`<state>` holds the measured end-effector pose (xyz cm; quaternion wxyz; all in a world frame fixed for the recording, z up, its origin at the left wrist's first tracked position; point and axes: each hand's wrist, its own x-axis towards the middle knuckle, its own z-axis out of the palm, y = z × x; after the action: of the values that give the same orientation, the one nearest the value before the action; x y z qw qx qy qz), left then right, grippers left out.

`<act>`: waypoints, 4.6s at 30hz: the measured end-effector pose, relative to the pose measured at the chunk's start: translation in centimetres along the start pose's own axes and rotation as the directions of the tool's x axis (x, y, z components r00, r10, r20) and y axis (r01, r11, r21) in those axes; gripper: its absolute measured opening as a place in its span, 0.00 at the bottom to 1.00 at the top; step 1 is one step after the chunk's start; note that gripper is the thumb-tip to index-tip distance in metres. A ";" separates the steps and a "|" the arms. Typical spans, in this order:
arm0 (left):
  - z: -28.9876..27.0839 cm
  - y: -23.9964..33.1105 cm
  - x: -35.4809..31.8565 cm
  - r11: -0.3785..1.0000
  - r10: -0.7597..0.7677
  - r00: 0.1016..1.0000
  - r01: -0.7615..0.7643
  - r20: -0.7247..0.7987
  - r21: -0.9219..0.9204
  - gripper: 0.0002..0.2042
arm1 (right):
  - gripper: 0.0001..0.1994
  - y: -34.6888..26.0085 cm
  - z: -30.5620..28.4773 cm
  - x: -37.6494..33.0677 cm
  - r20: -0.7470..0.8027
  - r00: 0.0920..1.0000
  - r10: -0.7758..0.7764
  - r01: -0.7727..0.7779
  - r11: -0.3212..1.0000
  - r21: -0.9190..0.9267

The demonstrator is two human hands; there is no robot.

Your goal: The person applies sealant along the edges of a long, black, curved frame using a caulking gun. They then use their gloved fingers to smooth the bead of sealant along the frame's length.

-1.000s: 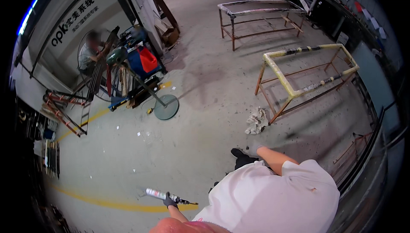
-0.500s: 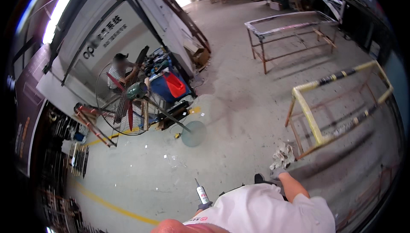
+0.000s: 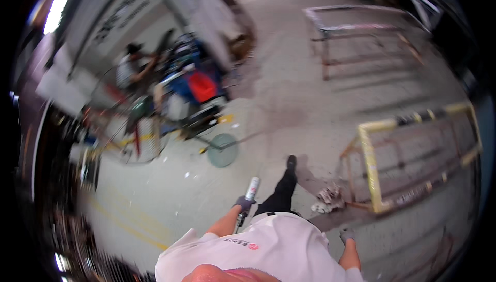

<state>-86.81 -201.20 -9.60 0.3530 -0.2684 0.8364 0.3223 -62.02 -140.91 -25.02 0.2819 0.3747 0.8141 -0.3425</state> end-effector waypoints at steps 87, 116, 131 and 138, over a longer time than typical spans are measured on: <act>52.8 25.6 -22.3 -0.828 -0.517 0.209 -0.366 0.830 -0.424 0.24 | 0.11 -18.7 44.4 -39.6 0.485 -0.120 0.866 0.280 -0.439 0.854; 90.7 -10.8 -87.0 -0.612 -0.680 -0.549 0.061 0.485 -0.789 0.35 | 0.44 43.4 18.3 -84.2 0.024 -0.444 0.896 0.559 0.256 0.789; 110.6 -11.5 -93.4 -0.215 -0.976 -0.104 0.370 0.190 -0.904 0.28 | 0.34 43.4 11.5 -79.0 0.610 -0.532 0.587 0.758 0.009 0.653; 110.5 -12.1 -93.8 -0.210 -0.976 -0.026 0.371 0.216 -0.905 0.25 | 0.16 38.4 6.3 -62.1 0.654 -0.264 0.709 0.887 -0.087 0.453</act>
<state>24.39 -107.74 -2.27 -0.0094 -0.9397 0.2475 0.2360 4.95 -153.06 2.31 0.6490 -0.7098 0.2621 0.0795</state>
